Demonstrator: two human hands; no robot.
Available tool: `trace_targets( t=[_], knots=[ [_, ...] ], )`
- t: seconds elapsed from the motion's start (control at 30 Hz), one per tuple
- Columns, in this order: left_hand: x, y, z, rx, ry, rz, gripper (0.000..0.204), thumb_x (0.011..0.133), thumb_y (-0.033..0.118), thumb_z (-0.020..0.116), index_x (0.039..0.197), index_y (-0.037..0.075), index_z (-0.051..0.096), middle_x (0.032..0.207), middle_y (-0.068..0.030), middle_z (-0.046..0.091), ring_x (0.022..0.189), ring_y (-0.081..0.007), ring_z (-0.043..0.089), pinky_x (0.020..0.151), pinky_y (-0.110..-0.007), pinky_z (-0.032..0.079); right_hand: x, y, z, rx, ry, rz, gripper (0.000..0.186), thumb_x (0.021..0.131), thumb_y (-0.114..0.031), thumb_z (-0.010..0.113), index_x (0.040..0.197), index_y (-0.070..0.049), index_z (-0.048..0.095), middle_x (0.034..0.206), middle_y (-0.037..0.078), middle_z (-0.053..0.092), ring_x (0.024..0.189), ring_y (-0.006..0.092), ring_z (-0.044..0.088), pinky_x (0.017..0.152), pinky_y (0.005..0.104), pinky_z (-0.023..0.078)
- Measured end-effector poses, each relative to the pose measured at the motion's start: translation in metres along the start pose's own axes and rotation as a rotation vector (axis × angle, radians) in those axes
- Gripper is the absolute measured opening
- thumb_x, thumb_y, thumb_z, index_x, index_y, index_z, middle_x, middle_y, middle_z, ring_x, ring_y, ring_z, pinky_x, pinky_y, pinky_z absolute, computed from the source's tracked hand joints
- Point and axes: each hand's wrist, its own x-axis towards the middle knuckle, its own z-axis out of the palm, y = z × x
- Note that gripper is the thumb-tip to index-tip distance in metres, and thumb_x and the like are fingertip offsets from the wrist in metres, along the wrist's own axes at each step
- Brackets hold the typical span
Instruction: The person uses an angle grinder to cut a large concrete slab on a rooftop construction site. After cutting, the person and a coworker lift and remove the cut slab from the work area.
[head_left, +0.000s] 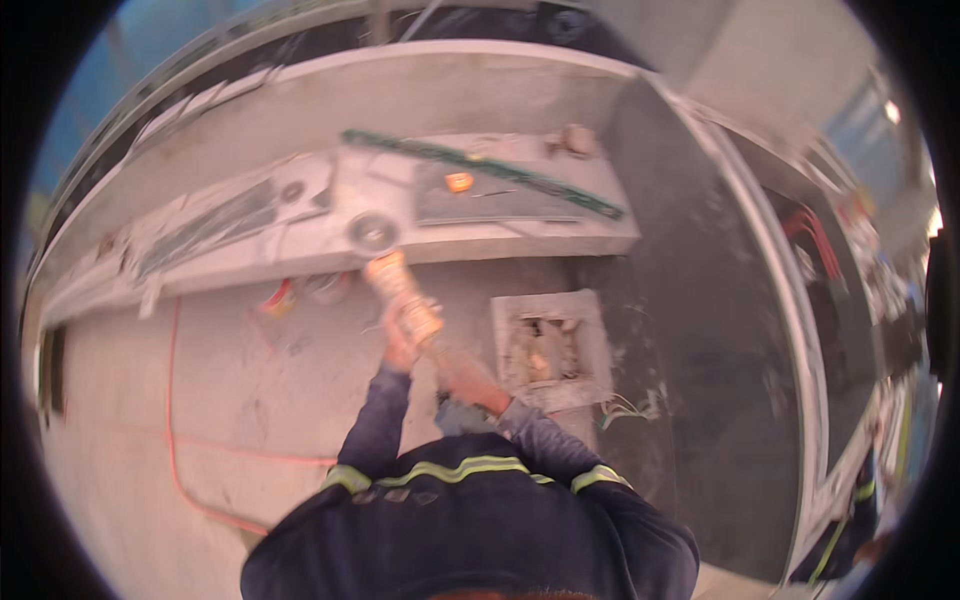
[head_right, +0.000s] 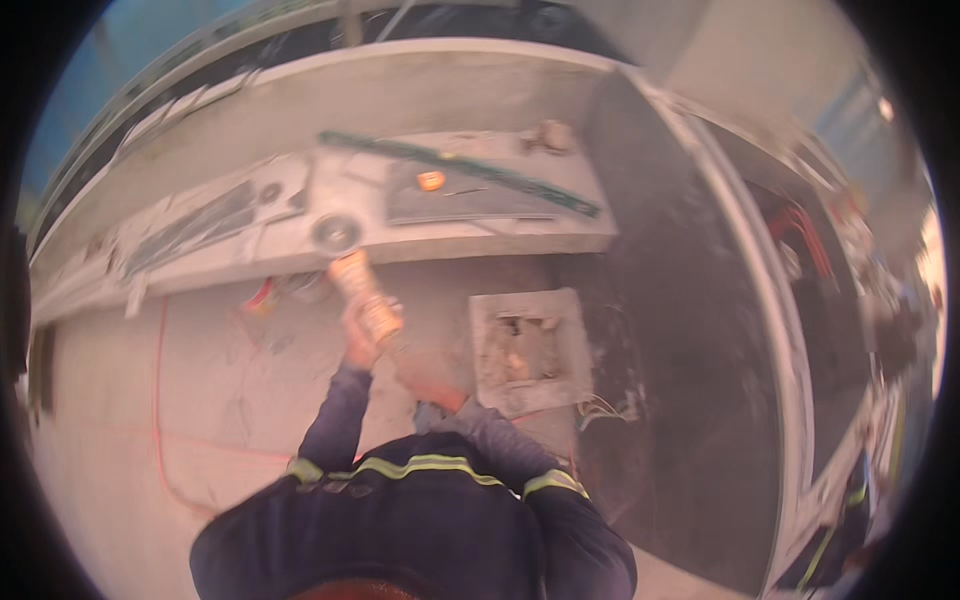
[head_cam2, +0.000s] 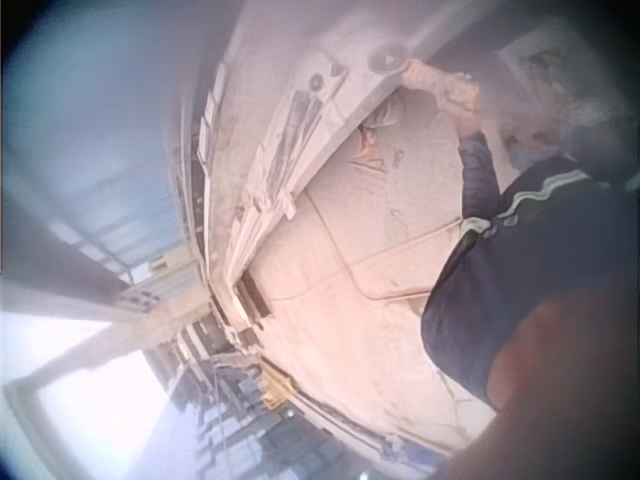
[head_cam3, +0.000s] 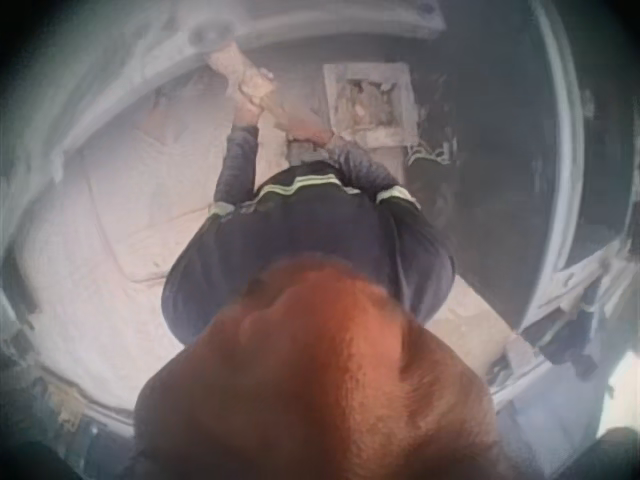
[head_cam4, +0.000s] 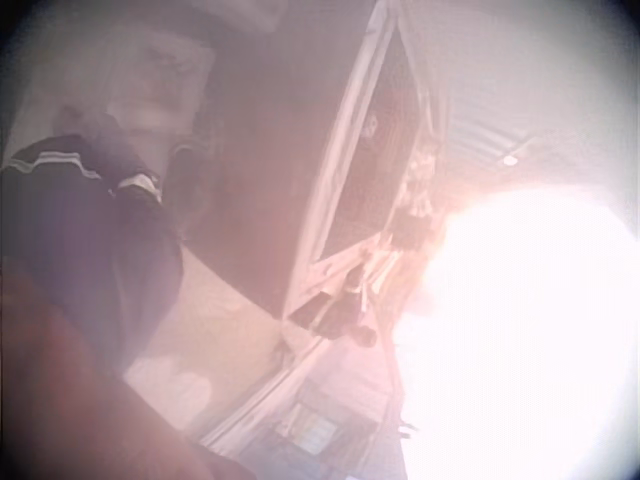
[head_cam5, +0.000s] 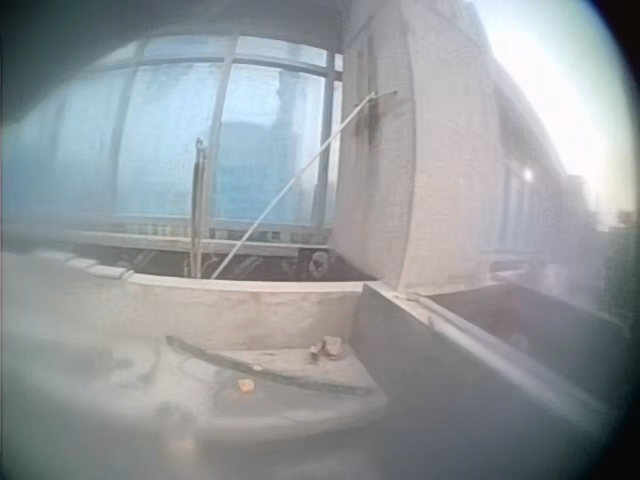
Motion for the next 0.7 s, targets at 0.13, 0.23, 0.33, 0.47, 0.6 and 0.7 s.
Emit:
trace_targets(
  t=[0.13,0.23,0.33,0.47,0.6,0.7],
  knots=[
    [0.063,0.012,-0.009,0.148,0.108,-0.123,0.034,0.096,0.017,0.079,0.123,0.003,0.064,0.103,-0.012,0.071,0.092,-0.0241,0.074,0.082,-0.04,0.064,0.062,0.015,0.0,-0.143,-0.094,0.364,0.048,0.09,-0.028,0.073,0.125,0.003,0.064,0.104,0.03,0.074,0.103,0.0533,0.07,0.089,0.0595,0.054],
    [0.102,0.008,-0.022,0.217,0.27,-0.185,0.028,0.094,0.019,0.08,0.114,0.004,0.067,0.094,-0.0059,0.069,0.08,-0.0197,0.072,0.073,-0.036,0.062,0.095,0.016,0.0,-0.128,-0.123,0.462,0.049,0.088,-0.031,0.074,0.124,0.002,0.066,0.105,0.031,0.075,0.104,0.0517,0.072,0.089,0.058,0.055],
    [0.14,0.014,-0.049,0.185,0.314,-0.25,0.035,0.092,0.017,0.083,0.119,0.004,0.065,0.096,-0.0062,0.067,0.083,-0.0208,0.071,0.073,-0.037,0.061,0.135,0.037,0.015,-0.131,-0.161,0.5,0.049,0.088,-0.032,0.075,0.122,0.002,0.068,0.107,0.031,0.074,0.104,0.0504,0.072,0.09,0.0566,0.056],
    [0.196,0.023,-0.142,1.029,-0.011,0.307,0.054,0.088,0.012,0.083,0.137,0.005,0.06,0.119,-0.0125,0.066,0.111,-0.0279,0.069,0.095,-0.042,0.06,0.19,0.069,0.058,-0.108,-0.123,0.28,0.038,0.095,-0.029,0.07,0.12,0.0,0.073,0.111,0.028,0.075,0.102,0.0443,0.073,0.09,0.0546,0.056],
    [0.275,0.061,-0.152,1.151,-0.317,0.325,0.067,0.084,-0.001,0.077,0.148,0.006,0.057,0.145,-0.0173,0.061,0.136,-0.0332,0.059,0.119,-0.047,0.047,0.253,0.192,0.16,0.103,0.199,0.076,0.033,0.099,-0.027,0.065,0.124,-0.009,0.074,0.112,0.017,0.071,0.107,0.034,0.071,0.1,0.0553,0.053],
    [0.313,0.077,-0.206,0.934,-0.253,0.123,0.059,0.087,0.008,0.079,0.143,0.007,0.06,0.138,-0.0131,0.063,0.13,-0.0292,0.062,0.113,-0.044,0.052,0.3,0.161,0.175,-0.314,0.351,-0.118,0.04,0.089,-0.019,0.068,0.125,-0.001,0.068,0.107,0.024,0.073,0.095,0.0394,0.073,0.083,0.0541,0.058]
  ],
)
